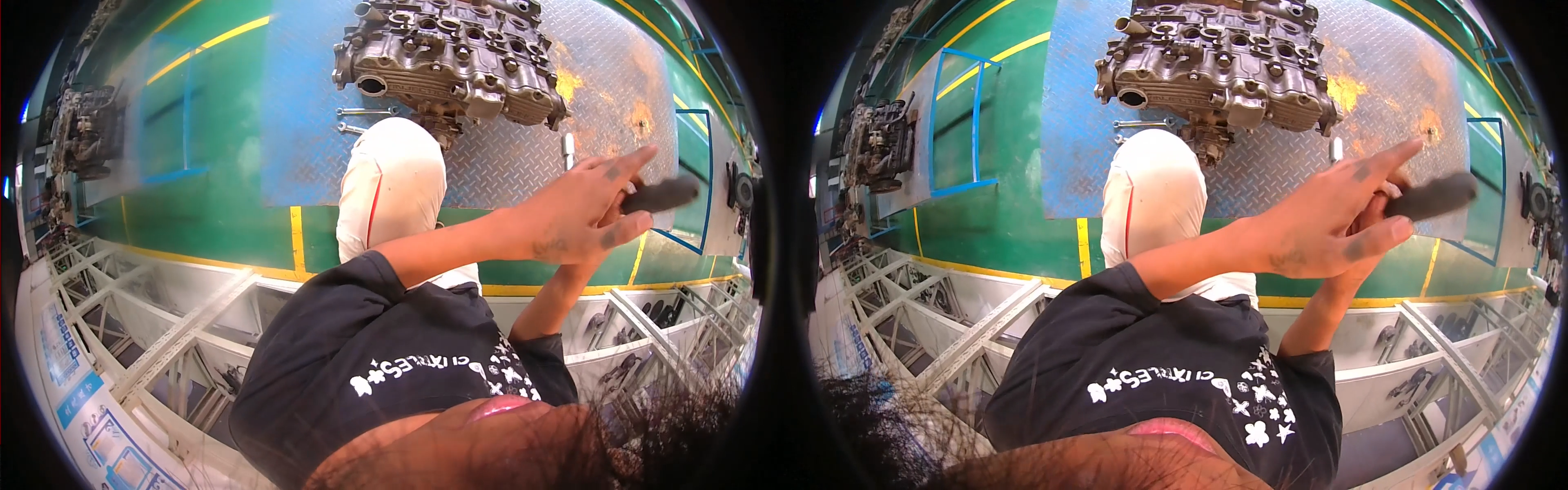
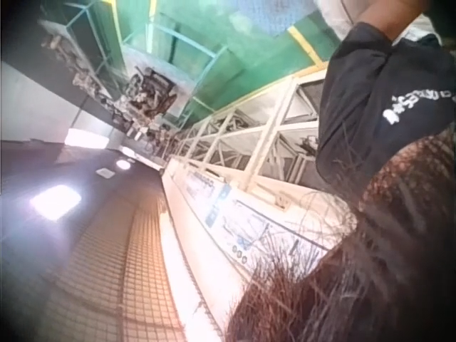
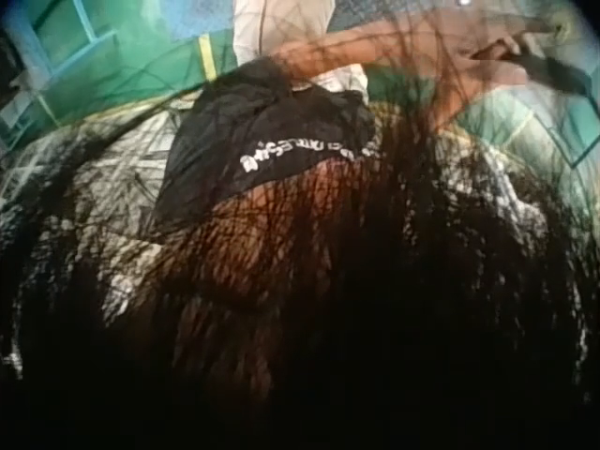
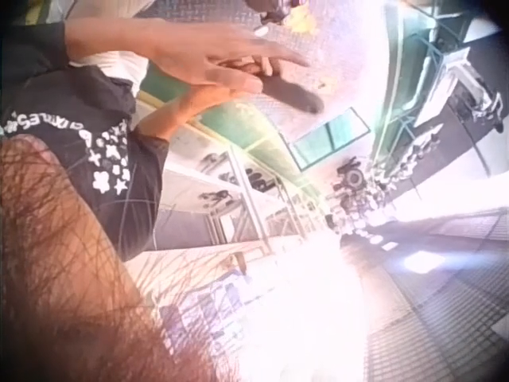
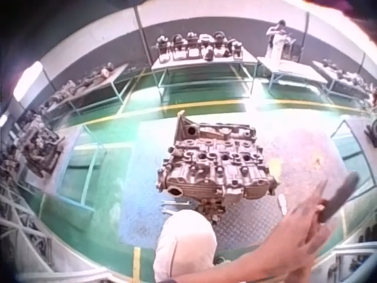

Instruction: The person uses a socket wrench to loosen bolts on an engine cylinder head, then lifts and rotates the cylinder head to show its underside.

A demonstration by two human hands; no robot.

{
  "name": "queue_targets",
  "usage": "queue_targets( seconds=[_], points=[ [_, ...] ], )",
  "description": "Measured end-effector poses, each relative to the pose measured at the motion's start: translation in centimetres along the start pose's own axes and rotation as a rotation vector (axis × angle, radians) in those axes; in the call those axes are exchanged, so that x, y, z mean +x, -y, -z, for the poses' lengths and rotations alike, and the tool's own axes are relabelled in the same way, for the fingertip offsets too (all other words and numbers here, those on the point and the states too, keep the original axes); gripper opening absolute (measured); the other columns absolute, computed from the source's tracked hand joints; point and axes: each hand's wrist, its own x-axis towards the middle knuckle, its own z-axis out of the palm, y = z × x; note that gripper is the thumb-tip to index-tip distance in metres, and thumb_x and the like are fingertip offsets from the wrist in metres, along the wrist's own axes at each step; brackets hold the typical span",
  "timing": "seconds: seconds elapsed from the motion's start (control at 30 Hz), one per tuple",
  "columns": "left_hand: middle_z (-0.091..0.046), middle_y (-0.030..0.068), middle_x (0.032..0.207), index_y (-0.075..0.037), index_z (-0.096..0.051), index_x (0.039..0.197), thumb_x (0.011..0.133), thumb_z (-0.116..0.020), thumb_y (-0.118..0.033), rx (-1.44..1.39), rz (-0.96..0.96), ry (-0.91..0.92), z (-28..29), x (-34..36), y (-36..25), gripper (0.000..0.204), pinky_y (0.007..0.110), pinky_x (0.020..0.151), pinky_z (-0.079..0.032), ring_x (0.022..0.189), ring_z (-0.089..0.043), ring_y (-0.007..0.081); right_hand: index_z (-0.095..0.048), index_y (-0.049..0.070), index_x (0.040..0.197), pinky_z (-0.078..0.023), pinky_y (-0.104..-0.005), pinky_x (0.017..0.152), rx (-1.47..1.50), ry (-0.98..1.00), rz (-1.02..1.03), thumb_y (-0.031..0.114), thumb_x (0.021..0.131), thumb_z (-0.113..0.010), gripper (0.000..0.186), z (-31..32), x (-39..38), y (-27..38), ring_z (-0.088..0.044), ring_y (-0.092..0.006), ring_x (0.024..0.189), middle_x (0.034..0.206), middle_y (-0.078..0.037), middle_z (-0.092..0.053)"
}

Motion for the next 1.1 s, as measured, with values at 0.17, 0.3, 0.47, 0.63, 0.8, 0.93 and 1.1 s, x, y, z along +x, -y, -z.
queue_targets(
  seconds=[0.17,0.3,0.47,0.63,0.8,0.93,1.1],
  points=[
    [-0.064,0.0134,0.124,-0.001,-0.035,0.153,0.104,-0.054,-0.036,0.197,-0.063,-0.359,7.0,1.0,4.8,0.063,0.033,0.098,-0.048,0.11,-0.063,0.0265,-0.031,0.018,0.067,-0.037,-0.0283,0.052,0.089,0.264,0.179,0.055,0.11,-0.042,0.058,-6.2,4.8,2.2,-0.027,-0.0081,0.049,0.056,0.006,-0.023],
    [-0.067,0.0104,0.122,0.0,-0.049,0.141,0.107,-0.048,-0.024,0.067,0.106,-0.787,14.3,1.1,5.7,0.041,0.029,0.096,-0.048,0.101,-0.066,0.0183,-0.034,0.014,0.065,-0.037,-0.028,0.049,-0.142,0.158,0.084,0.052,0.108,-0.05,0.06,-10.8,5.7,0.2,-0.032,-0.0079,0.047,0.054,0.004,-0.029],
    [-0.064,0.0103,0.124,0.0,-0.045,0.147,0.109,-0.05,-0.024,-0.193,0.06,-0.861,18.4,1.2,6.0,0.045,0.03,0.099,-0.047,0.109,-0.061,0.0175,-0.038,0.012,0.063,-0.039,-0.0259,0.049,-0.222,0.07,0.125,0.045,0.109,-0.054,0.058,-12.3,6.4,-2.4,-0.036,-0.0062,0.048,0.054,0.004,-0.036],
    [-0.065,0.0098,0.122,0.0,-0.048,0.144,0.109,-0.049,-0.023,-0.206,0.131,-0.758,18.8,2.3,8.8,0.041,0.03,0.097,-0.048,0.107,-0.063,0.0169,-0.038,0.013,0.068,-0.039,-0.0275,0.05,-0.305,0.076,0.097,0.044,0.108,-0.055,0.054,-13.8,8.0,-4.9,-0.039,-0.0077,0.049,0.056,0.003,-0.039],
    [-0.068,0.0103,0.12,-0.001,-0.051,0.14,0.108,-0.047,-0.021,-0.152,0.105,-0.622,18.3,2.8,8.7,0.038,0.029,0.096,-0.048,0.102,-0.066,0.0164,-0.043,0.009,0.069,-0.041,-0.0261,0.047,-0.416,0.008,0.208,0.04,0.107,-0.06,0.052,-15.4,7.6,-6.4,-0.043,-0.0065,0.05,0.057,0.002,-0.044],
    [-0.071,0.0112,0.118,-0.003,-0.054,0.137,0.107,-0.046,-0.02,-0.137,0.13,-0.638,18.5,2.9,8.7,0.036,0.029,0.096,-0.048,0.103,-0.067,0.0159,-0.041,0.01,0.068,-0.041,-0.0266,0.047,-0.41,0.015,0.275,0.041,0.107,-0.058,0.054,-15.1,8.2,-6.0,-0.044,-0.0072,0.049,0.056,0.002,-0.041],
    [-0.071,0.0111,0.116,-0.003,-0.058,0.133,0.107,-0.045,-0.019,-0.152,0.132,-0.655,18.7,3.4,8.6,0.034,0.029,0.093,-0.049,0.101,-0.068,0.0162,-0.035,0.015,0.078,-0.045,-0.0323,0.051,0.22,-0.32,-0.023,0.052,0.11,-0.045,0.05,-13.6,10.0,-5.5,-0.035,-0.0109,0.046,0.057,0.004,-0.03]
  ],
)
